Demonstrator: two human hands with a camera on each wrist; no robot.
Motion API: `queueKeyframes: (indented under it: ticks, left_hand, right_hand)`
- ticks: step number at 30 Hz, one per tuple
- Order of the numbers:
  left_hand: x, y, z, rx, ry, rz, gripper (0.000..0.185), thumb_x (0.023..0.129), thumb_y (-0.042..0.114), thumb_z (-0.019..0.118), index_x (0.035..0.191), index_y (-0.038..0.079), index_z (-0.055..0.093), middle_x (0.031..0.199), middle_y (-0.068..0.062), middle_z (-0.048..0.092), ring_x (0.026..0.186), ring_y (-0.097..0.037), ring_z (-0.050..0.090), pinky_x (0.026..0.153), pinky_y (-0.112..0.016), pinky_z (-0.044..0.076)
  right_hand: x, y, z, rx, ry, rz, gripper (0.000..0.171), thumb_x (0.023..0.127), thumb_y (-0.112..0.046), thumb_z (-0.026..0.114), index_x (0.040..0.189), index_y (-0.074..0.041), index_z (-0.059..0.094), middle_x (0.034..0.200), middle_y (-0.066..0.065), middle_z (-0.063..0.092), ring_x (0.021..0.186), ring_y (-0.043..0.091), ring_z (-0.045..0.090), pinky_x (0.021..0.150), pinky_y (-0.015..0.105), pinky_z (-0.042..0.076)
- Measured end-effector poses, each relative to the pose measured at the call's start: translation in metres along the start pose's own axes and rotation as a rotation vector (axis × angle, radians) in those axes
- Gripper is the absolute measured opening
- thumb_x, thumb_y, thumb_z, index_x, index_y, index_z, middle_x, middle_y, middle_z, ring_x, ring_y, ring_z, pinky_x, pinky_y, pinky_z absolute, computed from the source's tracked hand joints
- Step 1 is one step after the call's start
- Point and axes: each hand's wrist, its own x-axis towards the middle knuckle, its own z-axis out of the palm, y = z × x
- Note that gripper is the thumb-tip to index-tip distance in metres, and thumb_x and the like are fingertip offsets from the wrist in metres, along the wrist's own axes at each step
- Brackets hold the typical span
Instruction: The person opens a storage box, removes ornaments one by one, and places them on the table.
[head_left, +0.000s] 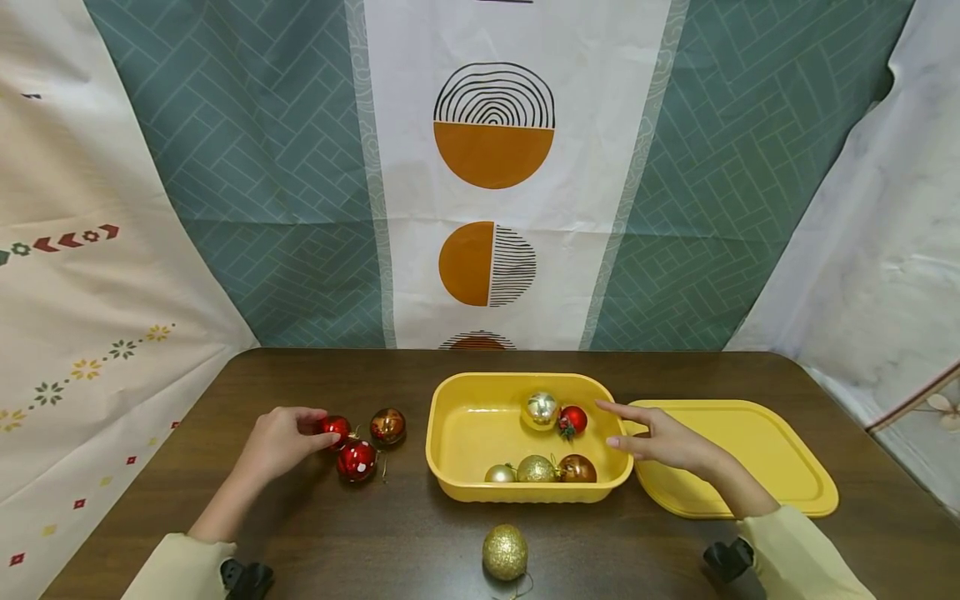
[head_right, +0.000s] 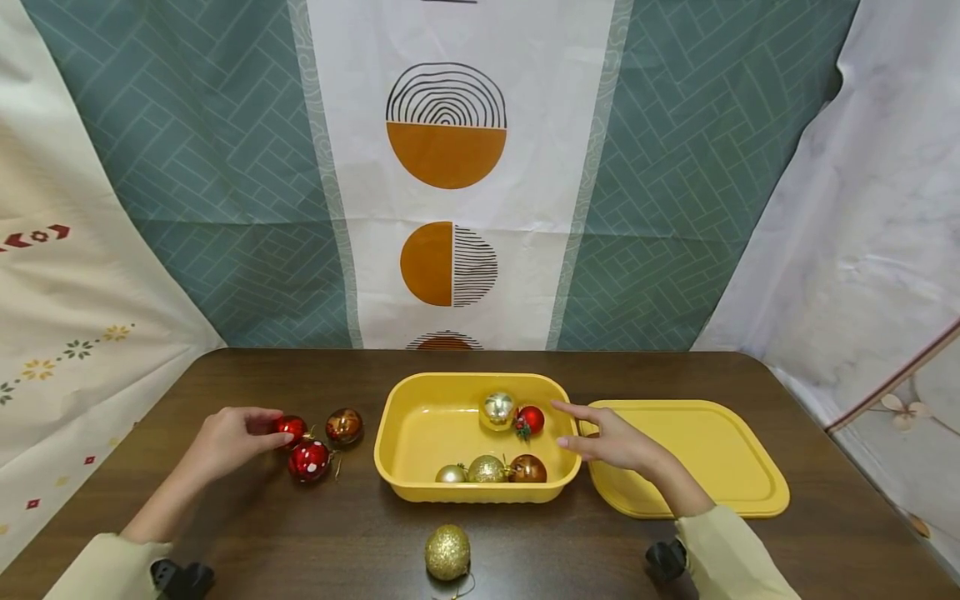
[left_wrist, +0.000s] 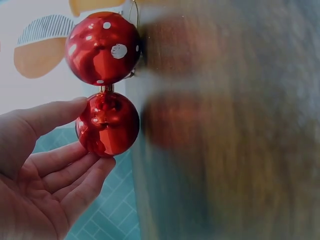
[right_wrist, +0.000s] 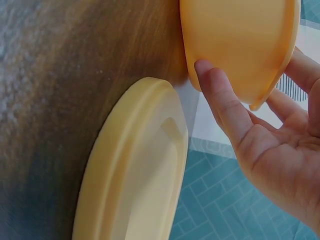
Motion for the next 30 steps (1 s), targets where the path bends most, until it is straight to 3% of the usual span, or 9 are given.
queueKeyframes:
  ticks: [20, 27, 30]
  left_hand:
    - [0.0051, 0.0038, 0.0051, 0.013, 0.000, -0.008, 0.042, 0.074, 0.023, 0.074, 0.103, -0.007, 0.064, 0.096, -0.023, 0.065, 0.086, -0.035, 0.061, 0.071, -0.044, 0.050]
    - [0.0066, 0.0028, 0.0055, 0.013, 0.008, -0.001, 0.042, 0.074, 0.023, 0.074, 0.102, -0.007, 0.064, 0.094, -0.022, 0.066, 0.084, -0.033, 0.062, 0.069, -0.043, 0.050]
    - [0.0066, 0.0026, 0.0052, 0.008, 0.006, -0.003, 0.042, 0.074, 0.023, 0.074, 0.103, -0.007, 0.064, 0.094, -0.022, 0.066, 0.084, -0.033, 0.062, 0.069, -0.042, 0.050]
  right_hand:
    - [-0.0002, -0.0033, -0.0001, 0.006, -0.003, -0.012, 0.064, 0.088, -0.026, 0.060, 0.140, -0.002, 0.032, 0.137, 0.034, 0.027, 0.108, 0.032, 0.051, 0.080, 0.039, 0.051]
    - [0.0000, -0.0035, -0.0006, -0.002, -0.002, -0.033, 0.063, 0.088, -0.024, 0.060, 0.140, 0.000, 0.032, 0.138, 0.034, 0.028, 0.094, 0.026, 0.054, 0.074, 0.031, 0.050]
    - [-0.0001, -0.0037, -0.0008, -0.003, -0.004, -0.030, 0.063, 0.088, -0.024, 0.060, 0.140, 0.000, 0.032, 0.137, 0.034, 0.028, 0.097, 0.027, 0.053, 0.075, 0.033, 0.051]
